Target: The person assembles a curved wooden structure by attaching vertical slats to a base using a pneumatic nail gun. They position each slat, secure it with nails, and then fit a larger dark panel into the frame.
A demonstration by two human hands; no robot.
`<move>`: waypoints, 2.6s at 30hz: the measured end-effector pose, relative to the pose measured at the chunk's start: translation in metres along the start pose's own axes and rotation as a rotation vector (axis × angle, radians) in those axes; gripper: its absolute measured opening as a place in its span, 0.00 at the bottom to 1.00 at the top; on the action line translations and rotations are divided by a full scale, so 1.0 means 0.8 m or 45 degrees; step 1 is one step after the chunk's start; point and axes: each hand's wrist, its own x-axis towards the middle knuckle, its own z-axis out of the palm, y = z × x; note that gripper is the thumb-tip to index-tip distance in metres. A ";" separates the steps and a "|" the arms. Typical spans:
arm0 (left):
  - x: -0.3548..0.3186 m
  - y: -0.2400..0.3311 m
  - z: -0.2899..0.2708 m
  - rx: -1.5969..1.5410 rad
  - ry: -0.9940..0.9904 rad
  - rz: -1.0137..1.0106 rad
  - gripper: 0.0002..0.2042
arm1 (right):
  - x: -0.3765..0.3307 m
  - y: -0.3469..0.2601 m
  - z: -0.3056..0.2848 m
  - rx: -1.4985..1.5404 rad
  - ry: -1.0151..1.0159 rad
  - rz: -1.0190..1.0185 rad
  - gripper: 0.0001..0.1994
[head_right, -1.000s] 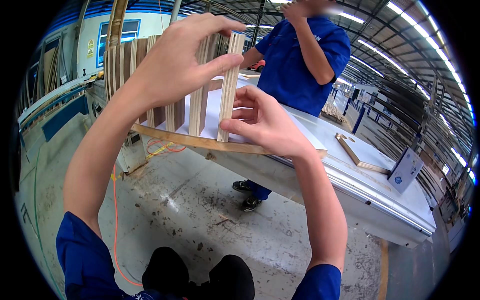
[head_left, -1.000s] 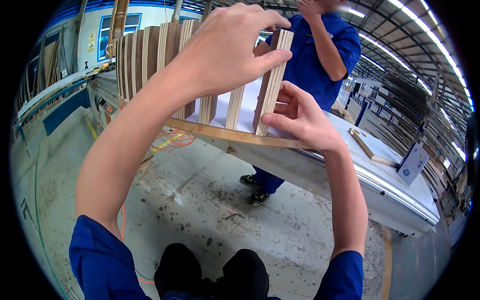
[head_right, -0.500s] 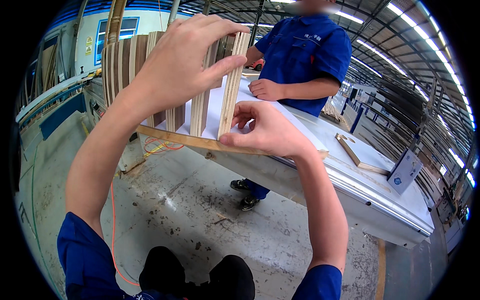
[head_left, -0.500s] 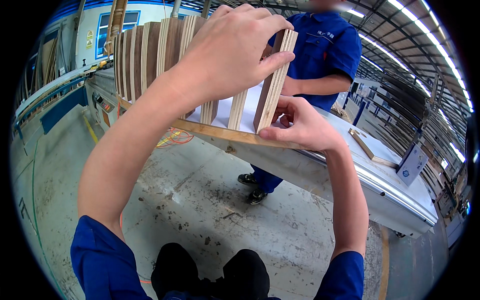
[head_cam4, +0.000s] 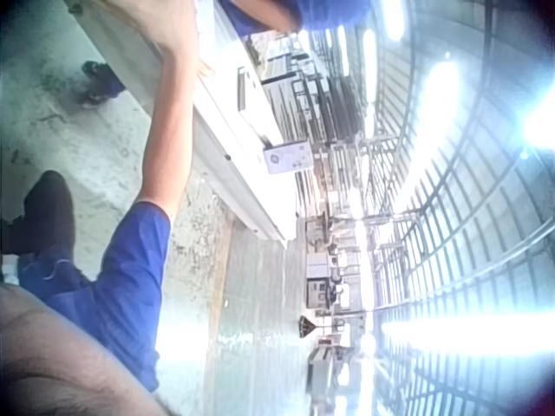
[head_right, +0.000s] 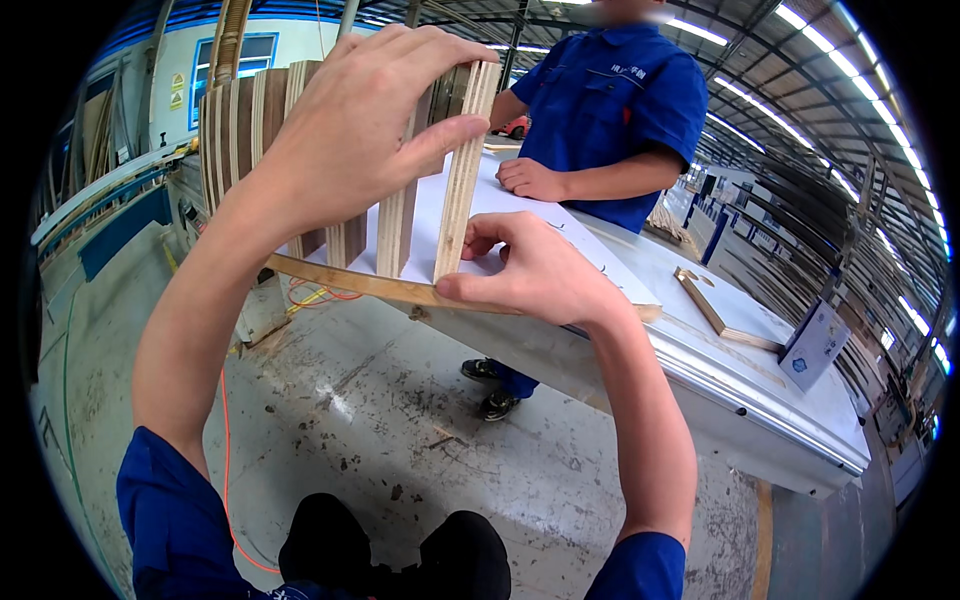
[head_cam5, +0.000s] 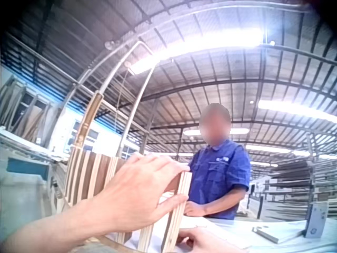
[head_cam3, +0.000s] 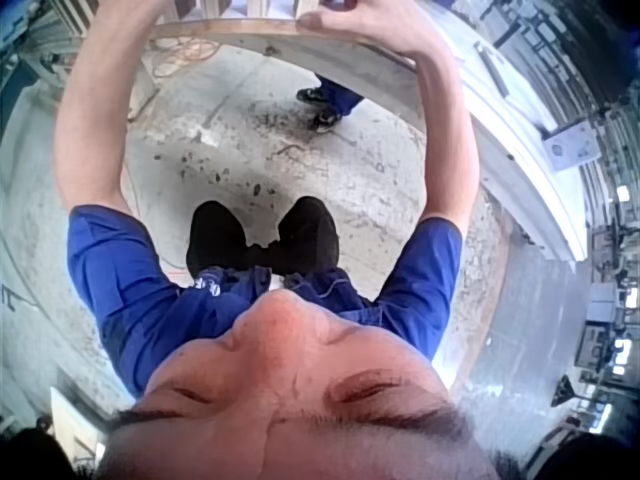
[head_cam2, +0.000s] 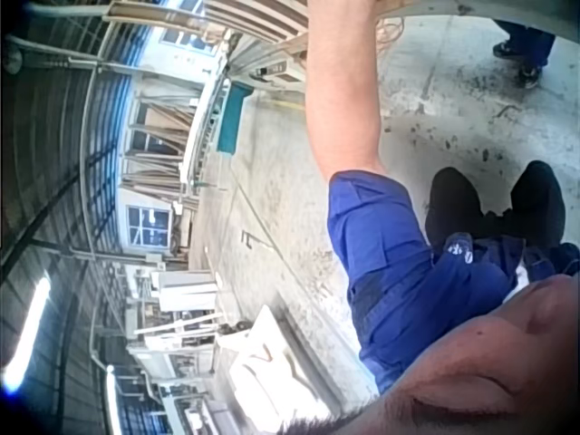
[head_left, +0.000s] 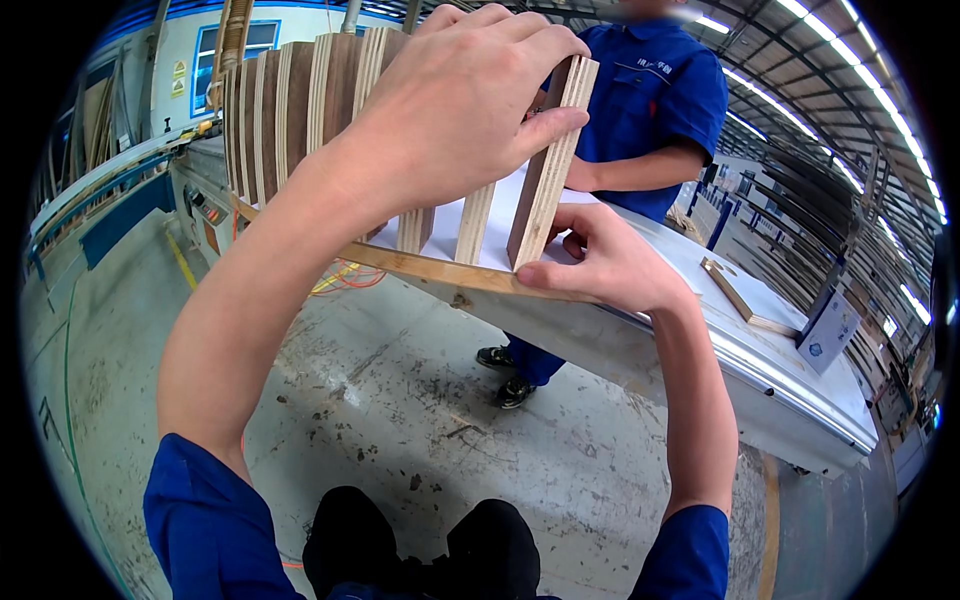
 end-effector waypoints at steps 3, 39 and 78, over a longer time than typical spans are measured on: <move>-0.002 -0.002 0.001 0.007 -0.005 -0.004 0.27 | 0.002 -0.001 0.003 0.015 0.005 -0.005 0.28; -0.005 -0.001 -0.001 0.058 -0.021 0.016 0.26 | -0.001 -0.001 0.005 -0.004 0.004 -0.079 0.27; -0.008 0.011 -0.006 0.067 -0.022 0.040 0.24 | 0.062 -0.014 -0.014 0.696 0.901 -0.759 0.23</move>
